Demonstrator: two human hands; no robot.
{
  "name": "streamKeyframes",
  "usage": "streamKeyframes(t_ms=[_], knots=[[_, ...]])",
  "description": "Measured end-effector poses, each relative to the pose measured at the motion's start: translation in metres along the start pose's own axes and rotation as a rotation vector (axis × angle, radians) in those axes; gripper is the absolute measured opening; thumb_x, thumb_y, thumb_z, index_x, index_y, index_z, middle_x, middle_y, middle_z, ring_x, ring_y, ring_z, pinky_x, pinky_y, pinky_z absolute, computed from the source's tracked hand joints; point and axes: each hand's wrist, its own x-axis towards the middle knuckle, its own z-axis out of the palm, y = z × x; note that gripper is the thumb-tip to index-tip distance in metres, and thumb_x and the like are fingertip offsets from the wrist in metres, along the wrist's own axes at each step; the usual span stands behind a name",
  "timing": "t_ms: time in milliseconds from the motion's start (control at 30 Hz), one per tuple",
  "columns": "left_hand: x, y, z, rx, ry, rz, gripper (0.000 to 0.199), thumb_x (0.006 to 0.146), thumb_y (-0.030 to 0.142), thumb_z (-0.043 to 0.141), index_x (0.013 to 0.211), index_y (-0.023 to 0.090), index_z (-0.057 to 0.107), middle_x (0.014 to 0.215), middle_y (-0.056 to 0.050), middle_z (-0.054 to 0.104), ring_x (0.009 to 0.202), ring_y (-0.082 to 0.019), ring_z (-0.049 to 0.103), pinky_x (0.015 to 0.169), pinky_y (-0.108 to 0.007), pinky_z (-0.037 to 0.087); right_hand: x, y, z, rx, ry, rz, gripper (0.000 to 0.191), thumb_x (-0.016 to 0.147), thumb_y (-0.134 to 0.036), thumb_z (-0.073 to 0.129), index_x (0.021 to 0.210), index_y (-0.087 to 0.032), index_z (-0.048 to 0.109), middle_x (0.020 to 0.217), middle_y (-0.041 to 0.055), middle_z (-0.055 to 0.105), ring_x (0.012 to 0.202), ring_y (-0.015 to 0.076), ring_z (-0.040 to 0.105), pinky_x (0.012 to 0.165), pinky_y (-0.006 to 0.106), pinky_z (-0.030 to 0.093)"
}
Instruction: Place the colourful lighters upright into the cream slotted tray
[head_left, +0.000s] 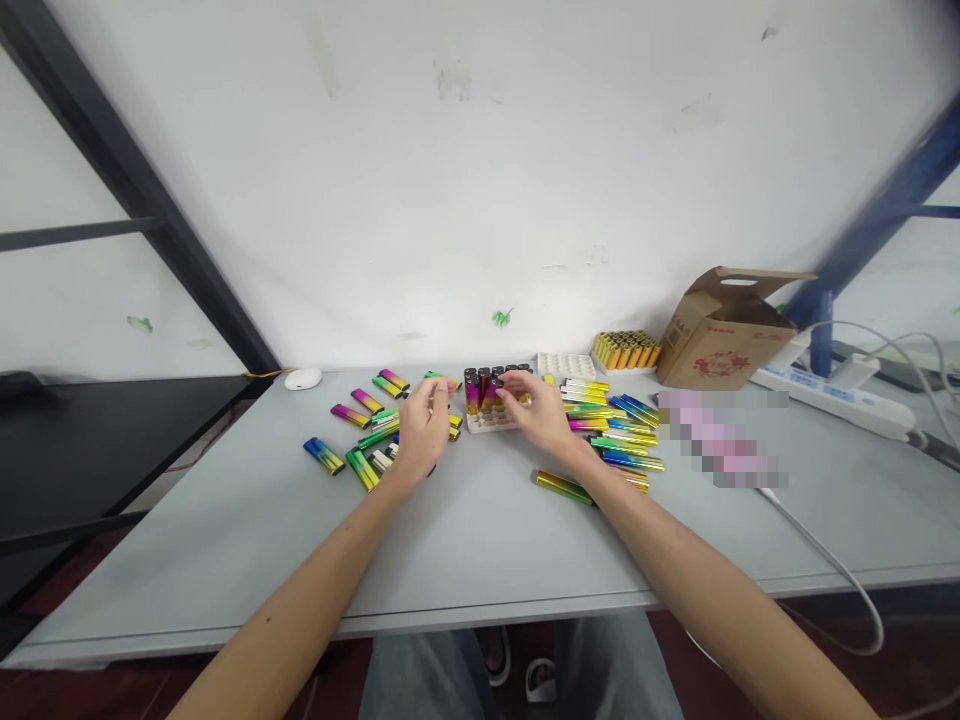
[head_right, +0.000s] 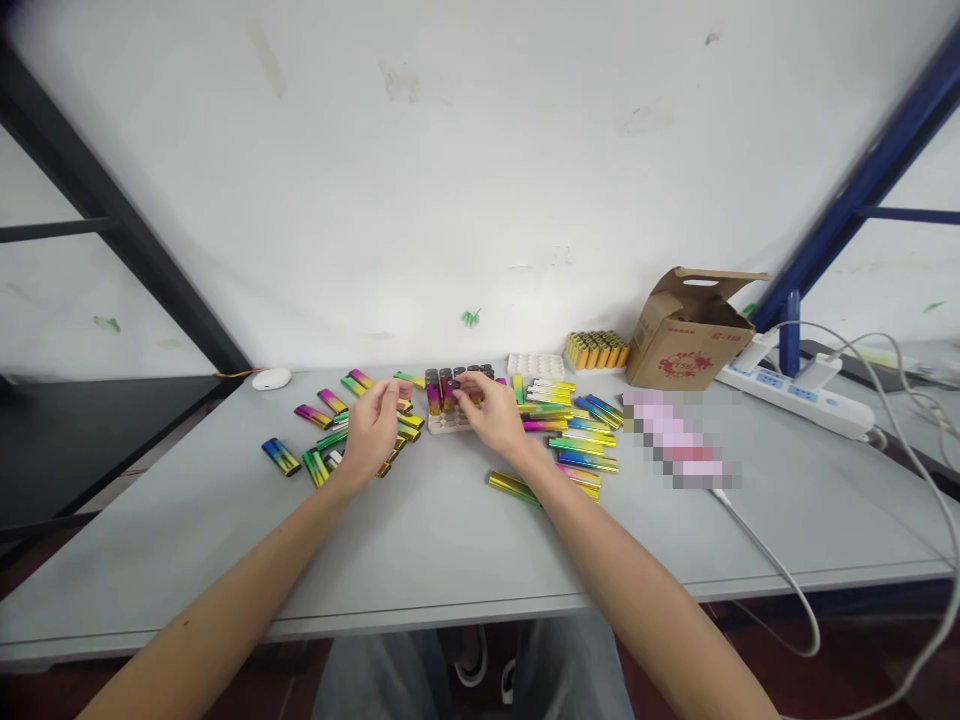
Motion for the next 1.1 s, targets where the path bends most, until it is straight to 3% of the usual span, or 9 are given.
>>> streamKeyframes(t_ms=[167, 267, 400, 500, 600, 667, 800, 900, 1100], knots=[[0.0, -0.002, 0.002, 0.188, -0.014, 0.146, 0.026, 0.095, 0.03, 0.041, 0.09, 0.018, 0.064, 0.093, -0.005, 0.067, 0.087, -0.018, 0.062, 0.077, -0.029, 0.047, 0.0, 0.009, 0.0, -0.089, -0.035, -0.085, 0.023, 0.087, -0.026, 0.054, 0.108, -0.022, 0.063, 0.096, 0.0053, 0.072, 0.087, 0.0204, 0.068, 0.081, 0.037, 0.055], [-0.002, -0.002, 0.004, 0.257, -0.036, 0.252, 0.024, 0.095, 0.028, 0.041, 0.091, 0.018, 0.063, 0.091, -0.005, 0.066, 0.084, -0.018, 0.061, 0.077, -0.03, 0.047, 0.0, 0.008, -0.003, -0.234, -0.041, -0.175, 0.026, 0.09, -0.021, 0.049, 0.11, -0.023, 0.064, 0.104, 0.0065, 0.07, 0.097, 0.0216, 0.065, 0.088, 0.04, 0.053], [-0.004, -0.005, 0.005, 0.345, -0.062, 0.342, 0.022, 0.095, 0.027, 0.042, 0.092, 0.018, 0.061, 0.093, -0.005, 0.065, 0.087, -0.018, 0.061, 0.08, -0.031, 0.047, -0.001, 0.006, -0.005, -0.493, -0.023, -0.319, 0.032, 0.088, -0.018, 0.05, 0.116, -0.024, 0.065, 0.137, 0.0106, 0.052, 0.129, 0.0279, 0.045, 0.106, 0.049, 0.04], [-0.006, -0.009, 0.005, 0.4, -0.202, 0.347, 0.02, 0.094, 0.026, 0.043, 0.096, 0.019, 0.062, 0.091, -0.004, 0.068, 0.085, -0.019, 0.063, 0.08, -0.032, 0.049, -0.001, 0.007, -0.009, -0.561, -0.077, -0.363, 0.038, 0.087, -0.018, 0.051, 0.123, -0.024, 0.062, 0.144, 0.0111, 0.044, 0.136, 0.0295, 0.036, 0.108, 0.052, 0.036], [-0.01, -0.011, 0.007, 0.453, -0.433, 0.367, 0.021, 0.092, 0.027, 0.046, 0.103, 0.021, 0.063, 0.097, -0.004, 0.071, 0.088, -0.019, 0.065, 0.083, -0.034, 0.05, 0.002, 0.008, -0.02, -0.506, -0.08, -0.363, 0.039, 0.088, -0.019, 0.049, 0.125, -0.021, 0.059, 0.139, 0.0129, 0.049, 0.13, 0.0272, 0.044, 0.106, 0.048, 0.039], [-0.015, -0.011, 0.008, 0.487, -0.535, 0.403, 0.026, 0.091, 0.029, 0.047, 0.11, 0.021, 0.063, 0.11, -0.006, 0.07, 0.101, -0.022, 0.065, 0.091, -0.036, 0.05, 0.006, 0.009, -0.033, -0.444, -0.002, -0.33, 0.034, 0.087, -0.018, 0.049, 0.118, -0.02, 0.062, 0.127, 0.012, 0.059, 0.121, 0.0256, 0.052, 0.103, 0.045, 0.042], [-0.02, -0.012, 0.01, 0.553, -0.677, 0.406, 0.036, 0.091, 0.034, 0.048, 0.122, 0.019, 0.06, 0.131, -0.009, 0.061, 0.123, -0.024, 0.055, 0.107, -0.04, 0.042, 0.014, 0.015, -0.067, -0.356, 0.123, -0.11, 0.023, 0.084, -0.016, 0.048, 0.094, -0.02, 0.068, 0.094, 0.0072, 0.071, 0.093, 0.0227, 0.064, 0.085, 0.038, 0.05], [-0.018, -0.014, 0.009, 0.587, -0.747, 0.372, 0.041, 0.092, 0.037, 0.047, 0.127, 0.018, 0.058, 0.137, -0.009, 0.056, 0.129, -0.025, 0.05, 0.11, -0.041, 0.039, 0.019, 0.02, -0.087, -0.338, -0.016, 0.047, 0.025, 0.079, -0.014, 0.048, 0.095, -0.019, 0.068, 0.083, 0.0039, 0.072, 0.08, 0.0195, 0.066, 0.076, 0.033, 0.051], [-0.012, -0.015, 0.006, 0.569, -0.77, 0.327, 0.042, 0.094, 0.039, 0.042, 0.13, 0.021, 0.056, 0.135, -0.007, 0.058, 0.125, -0.024, 0.053, 0.108, -0.041, 0.041, 0.017, 0.023, -0.104, -0.411, -0.542, 0.022, 0.016, 0.068, -0.015, 0.063, 0.081, -0.021, 0.07, 0.097, 0.0021, 0.071, 0.092, 0.0206, 0.064, 0.086, 0.032, 0.047]])
